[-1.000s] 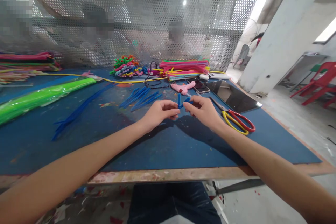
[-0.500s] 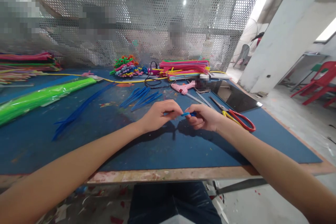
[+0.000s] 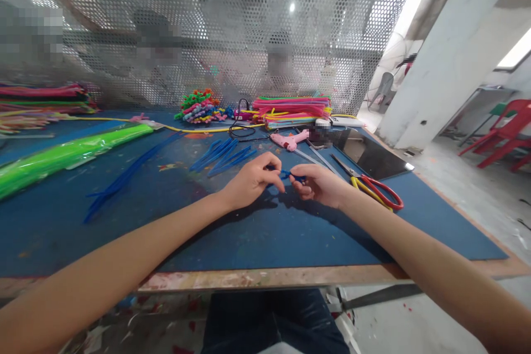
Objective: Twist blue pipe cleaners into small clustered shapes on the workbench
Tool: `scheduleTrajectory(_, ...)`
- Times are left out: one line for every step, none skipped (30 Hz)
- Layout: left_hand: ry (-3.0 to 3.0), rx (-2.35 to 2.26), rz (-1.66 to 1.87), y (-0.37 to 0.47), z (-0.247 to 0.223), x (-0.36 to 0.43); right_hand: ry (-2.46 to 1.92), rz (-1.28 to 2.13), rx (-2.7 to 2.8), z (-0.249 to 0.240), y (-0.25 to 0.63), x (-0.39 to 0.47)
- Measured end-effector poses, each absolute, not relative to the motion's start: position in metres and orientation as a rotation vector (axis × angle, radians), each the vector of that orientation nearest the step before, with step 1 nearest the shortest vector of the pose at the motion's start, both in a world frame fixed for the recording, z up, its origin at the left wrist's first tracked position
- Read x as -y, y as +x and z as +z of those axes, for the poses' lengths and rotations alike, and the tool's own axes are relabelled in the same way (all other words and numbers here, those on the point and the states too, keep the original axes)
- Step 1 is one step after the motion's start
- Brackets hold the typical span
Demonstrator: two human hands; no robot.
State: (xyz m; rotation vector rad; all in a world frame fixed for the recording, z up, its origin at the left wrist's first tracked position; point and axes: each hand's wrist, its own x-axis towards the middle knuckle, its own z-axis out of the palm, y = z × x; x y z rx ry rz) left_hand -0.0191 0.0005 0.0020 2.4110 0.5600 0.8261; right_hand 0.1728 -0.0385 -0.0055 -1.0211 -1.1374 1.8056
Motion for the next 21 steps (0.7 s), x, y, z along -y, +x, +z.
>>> scheduleTrajectory(2.277, -0.608, 0.899, -0.018, 0.002, -0.001, -1.041, 1.633, 1.249, -0.006, 0.172, 0.039)
scheduleTrajectory(2.098, -0.655, 0.971, -0.016, 0.002, -0.002, -1.071, 1.416, 1.374, -0.007, 0.172, 0.039)
scheduleTrajectory(1.888, -0.690, 1.029, -0.015, 0.003, -0.003, -1.099, 1.167, 1.495, -0.007, 0.172, 0.039)
scheduleTrajectory(1.668, -0.713, 1.065, -0.014, 0.003, -0.004, -1.111, 0.908, 1.607, -0.008, 0.173, 0.039)
scheduleTrajectory(1.464, -0.727, 1.064, -0.013, 0.003, -0.005, -1.101, 0.663, 1.703, -0.009, 0.173, 0.039)
scheduleTrajectory(1.296, -0.739, 1.018, -0.013, 0.004, -0.007, -1.067, 0.449, 1.778, -0.010, 0.174, 0.039)
scheduleTrajectory(1.168, -0.751, 0.937, -0.014, 0.004, -0.008, -1.018, 0.276, 1.839, -0.010, 0.176, 0.040)
scheduleTrajectory(1.080, -0.758, 0.831, -0.014, 0.004, -0.008, -0.966, 0.144, 1.895, -0.011, 0.177, 0.040)
scheduleTrajectory(1.029, -0.757, 0.710, -0.015, 0.005, -0.008, -0.922, 0.040, 1.948, -0.011, 0.178, 0.040)
scheduleTrajectory(1.012, -0.748, 0.598, -0.015, 0.005, -0.007, -0.895, -0.047, 1.997, -0.011, 0.179, 0.040)
scheduleTrajectory(1.027, -0.737, 0.521, -0.015, 0.006, -0.005, -0.881, -0.120, 2.041, -0.011, 0.180, 0.040)
scheduleTrajectory(1.068, -0.732, 0.495, -0.015, 0.006, -0.002, -0.875, -0.178, 2.083, -0.011, 0.181, 0.040)
scheduleTrajectory(1.125, -0.737, 0.516, -0.014, 0.006, 0.001, -0.874, -0.224, 2.116, -0.010, 0.182, 0.040)
scheduleTrajectory(1.189, -0.754, 0.569, -0.013, 0.007, 0.005, -0.877, -0.259, 2.134, -0.010, 0.182, 0.040)
scheduleTrajectory(1.247, -0.777, 0.637, -0.011, 0.007, 0.008, -0.882, -0.281, 2.141, -0.010, 0.182, 0.040)
scheduleTrajectory(1.294, -0.800, 0.699, -0.010, 0.007, 0.010, -0.888, -0.287, 2.143, -0.009, 0.182, 0.040)
scheduleTrajectory(1.328, -0.819, 0.742, -0.008, 0.007, 0.012, -0.892, -0.275, 2.144, -0.009, 0.183, 0.040)
scheduleTrajectory(1.348, -0.833, 0.768, -0.007, 0.006, 0.013, -0.895, -0.247, 2.144, -0.010, 0.182, 0.040)
scheduleTrajectory(1.359, -0.842, 0.784, -0.007, 0.006, 0.013, -0.899, -0.204, 2.136, -0.010, 0.182, 0.040)
scheduleTrajectory(1.366, -0.846, 0.795, -0.007, 0.005, 0.012, -0.909, -0.147, 2.117, -0.010, 0.181, 0.040)
scheduleTrajectory(1.370, -0.847, 0.803, -0.007, 0.005, 0.011, -0.933, -0.067, 2.086, -0.010, 0.180, 0.040)
